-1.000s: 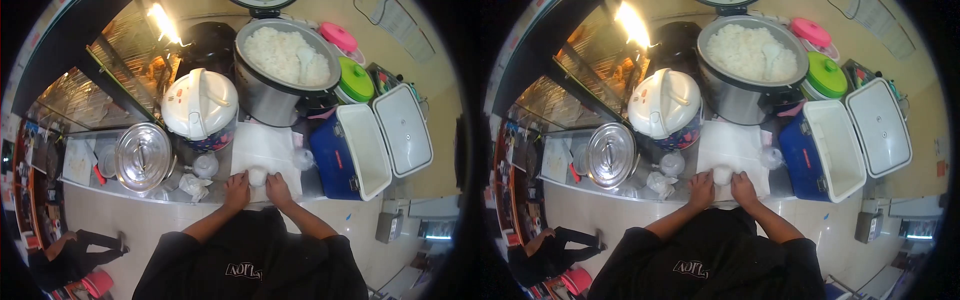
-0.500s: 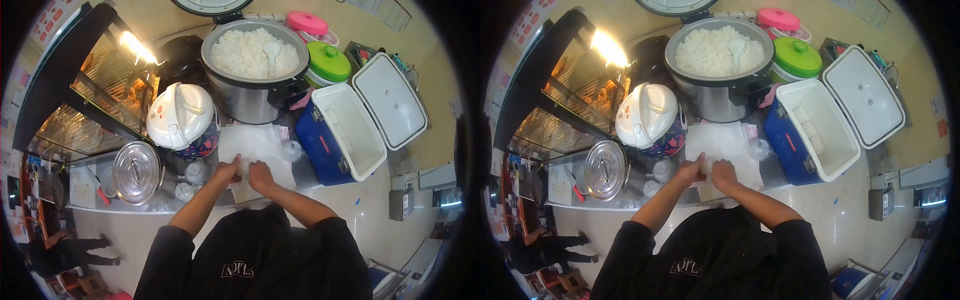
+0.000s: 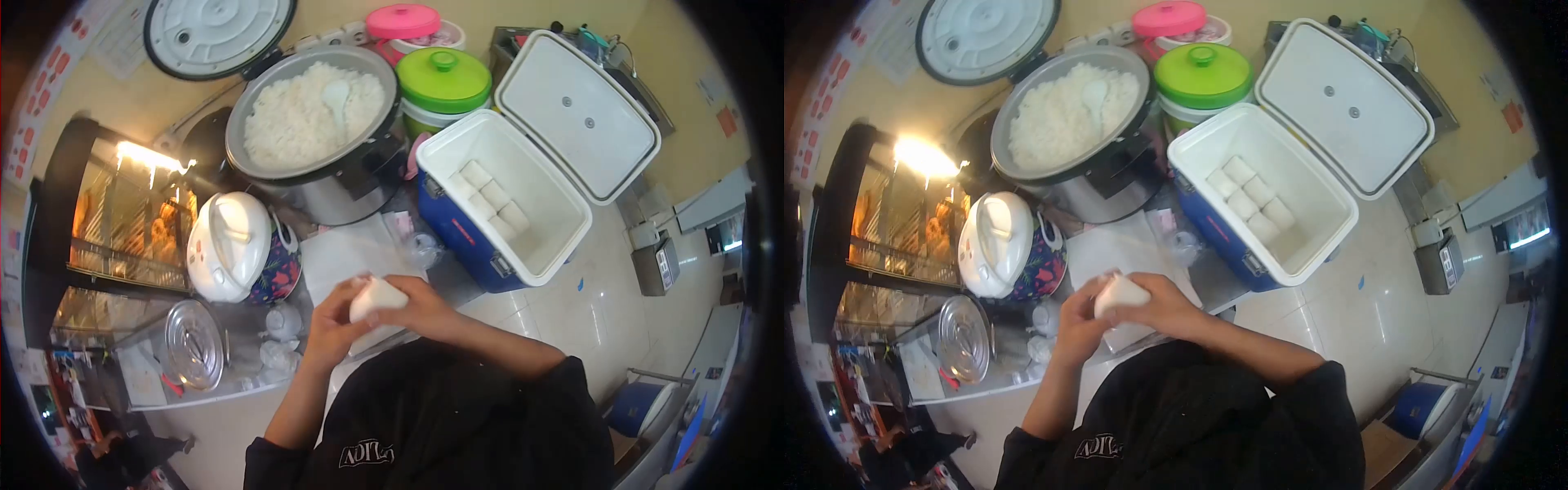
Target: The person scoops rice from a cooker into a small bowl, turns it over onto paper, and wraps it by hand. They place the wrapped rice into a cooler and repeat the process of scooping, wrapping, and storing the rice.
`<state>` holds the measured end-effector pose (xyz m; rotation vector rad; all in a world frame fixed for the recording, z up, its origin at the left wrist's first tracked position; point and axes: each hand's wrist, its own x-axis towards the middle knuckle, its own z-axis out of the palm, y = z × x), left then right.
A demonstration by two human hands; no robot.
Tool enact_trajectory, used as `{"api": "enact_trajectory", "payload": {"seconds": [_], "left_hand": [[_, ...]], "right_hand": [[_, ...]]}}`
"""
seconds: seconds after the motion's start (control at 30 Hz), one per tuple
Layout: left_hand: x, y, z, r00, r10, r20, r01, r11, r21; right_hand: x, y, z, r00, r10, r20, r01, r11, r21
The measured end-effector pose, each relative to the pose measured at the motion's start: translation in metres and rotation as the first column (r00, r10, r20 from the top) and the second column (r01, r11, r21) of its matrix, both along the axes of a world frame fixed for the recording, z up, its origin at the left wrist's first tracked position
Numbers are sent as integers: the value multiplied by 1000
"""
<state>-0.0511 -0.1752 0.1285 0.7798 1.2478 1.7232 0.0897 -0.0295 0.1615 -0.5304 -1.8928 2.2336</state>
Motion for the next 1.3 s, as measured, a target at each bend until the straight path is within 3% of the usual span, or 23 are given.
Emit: {"api": "enact_trajectory", "payload": {"seconds": [0.07, 0.1, 0.13, 0.23, 0.33, 0.43, 0.53, 0.6, 0.67, 0.77, 0.87, 0.97, 1.07, 1.17, 1.27, 1.3], "left_hand": [[3, 10, 40, 938, -265, -225, 257, 964, -64], [15, 21, 60, 923, -309, -229, 296, 951, -89], [25, 35, 75, 881, -330, -340, 307, 944, -123], [55, 83, 121, 721, -347, -600, 297, 937, -185], [71, 136, 131, 478, -154, -865, 332, 943, 16], [73, 165, 140, 296, -115, -948, 301, 953, -22], [59, 171, 106, 461, -19, -887, 180, 981, 72], [49, 156, 85, 547, -62, -835, 117, 993, 2], [44, 131, 54, 647, -123, -752, 76, 992, -97], [44, 83, 18, 716, -251, -651, 16, 939, -344], [54, 41, -16, 803, -255, -538, -57, 867, -496], [69, 14, -34, 902, -148, -406, -125, 810, -573], [81, 2, -53, 926, -30, -376, -196, 813, -548], [84, 3, -59, 926, -30, -376, -184, 834, -520], [82, 14, -65, 915, -65, -397, -173, 827, -535], [79, 18, -68, 910, -85, -407, -170, 818, -550]], "right_hand": [[31, 26, 37, 996, 49, 79, -77, 907, 414], [48, 37, 50, 994, 47, 104, -98, 818, 567], [64, 47, 63, 991, 39, 131, -121, 702, 702], [96, 88, 110, 979, 103, 174, -172, 875, 452], [120, 126, 122, 996, -54, 77, 21, 926, 376], [128, 180, 131, 950, -1, 313, -186, 802, 567], [120, 222, 99, 723, -259, 641, -490, 462, 739], [102, 235, 69, 451, -298, 842, -717, 440, 540], [93, 241, 29, 352, -193, 916, -840, 365, 400], [77, 231, -19, 205, -199, 958, -929, 269, 254], [73, 229, -48, 177, -202, 963, -884, 397, 246], [84, 230, -46, 213, -62, 975, -864, 455, 217], [95, 222, -53, 159, -44, 986, -899, 405, 163], [106, 228, -66, 192, -67, 979, -830, 522, 198], [106, 230, -89, 213, -89, 973, -861, 454, 230], [110, 232, -89, 222, -44, 974, -844, 491, 215]]}}
